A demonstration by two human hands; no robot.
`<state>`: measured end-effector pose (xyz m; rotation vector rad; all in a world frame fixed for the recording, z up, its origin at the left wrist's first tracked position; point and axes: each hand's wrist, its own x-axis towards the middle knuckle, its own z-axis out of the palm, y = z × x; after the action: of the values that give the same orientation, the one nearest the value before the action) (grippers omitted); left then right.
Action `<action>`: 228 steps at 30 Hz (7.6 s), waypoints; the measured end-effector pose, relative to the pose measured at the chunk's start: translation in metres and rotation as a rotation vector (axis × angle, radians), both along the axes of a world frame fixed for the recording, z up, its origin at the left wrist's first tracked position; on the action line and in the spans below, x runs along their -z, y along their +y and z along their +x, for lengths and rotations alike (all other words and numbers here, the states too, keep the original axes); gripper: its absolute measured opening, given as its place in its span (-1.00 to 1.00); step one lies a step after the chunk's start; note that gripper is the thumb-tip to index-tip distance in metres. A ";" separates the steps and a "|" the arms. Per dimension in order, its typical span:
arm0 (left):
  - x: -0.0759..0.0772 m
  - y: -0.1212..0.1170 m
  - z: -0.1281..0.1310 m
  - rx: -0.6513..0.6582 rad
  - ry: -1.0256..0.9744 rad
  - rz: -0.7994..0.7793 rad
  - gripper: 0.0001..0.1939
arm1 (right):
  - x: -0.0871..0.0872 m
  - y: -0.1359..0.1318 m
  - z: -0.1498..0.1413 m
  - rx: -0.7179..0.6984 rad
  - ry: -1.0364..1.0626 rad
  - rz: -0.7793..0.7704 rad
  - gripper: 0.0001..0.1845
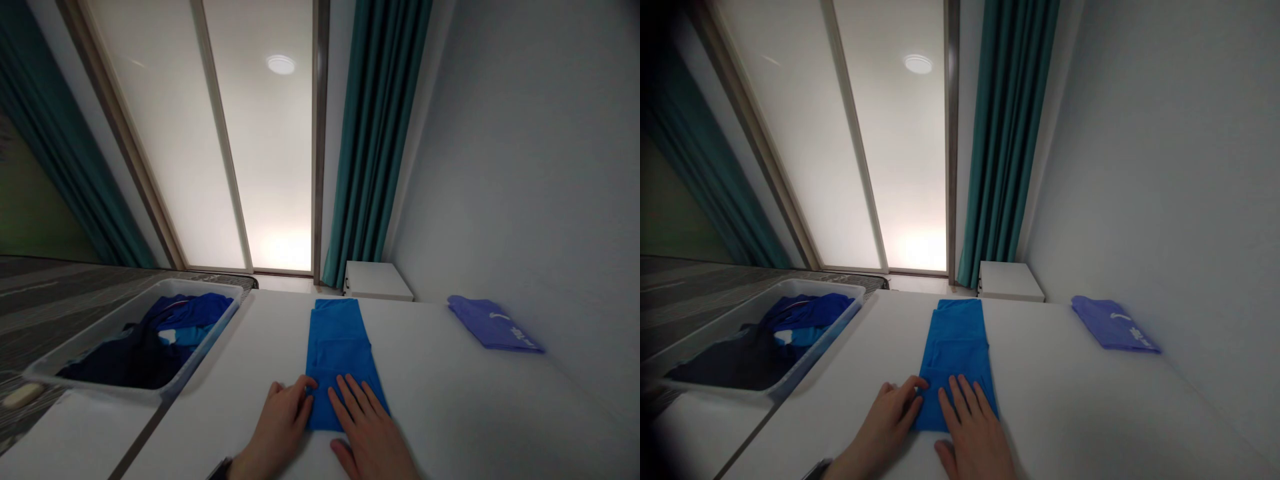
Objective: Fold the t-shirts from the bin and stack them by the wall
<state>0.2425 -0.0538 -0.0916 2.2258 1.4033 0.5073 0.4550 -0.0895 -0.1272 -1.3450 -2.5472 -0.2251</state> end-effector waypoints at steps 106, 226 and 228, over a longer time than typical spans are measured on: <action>-0.004 0.099 0.006 -0.121 -0.678 -0.571 -0.41 | -0.025 0.140 0.035 0.517 0.725 -0.519 -0.66; 0.007 0.139 0.005 -0.065 -0.472 -0.202 -0.65 | -0.004 0.108 0.068 0.496 0.514 -0.076 -0.60; 0.013 0.139 0.003 -0.053 -0.493 -0.167 -0.73 | -0.007 0.107 0.067 0.458 0.509 -0.038 -0.63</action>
<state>0.2452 0.0855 -0.1045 1.7745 1.1927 0.8551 0.5219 0.0180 -0.1204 -1.7238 -1.8228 0.0807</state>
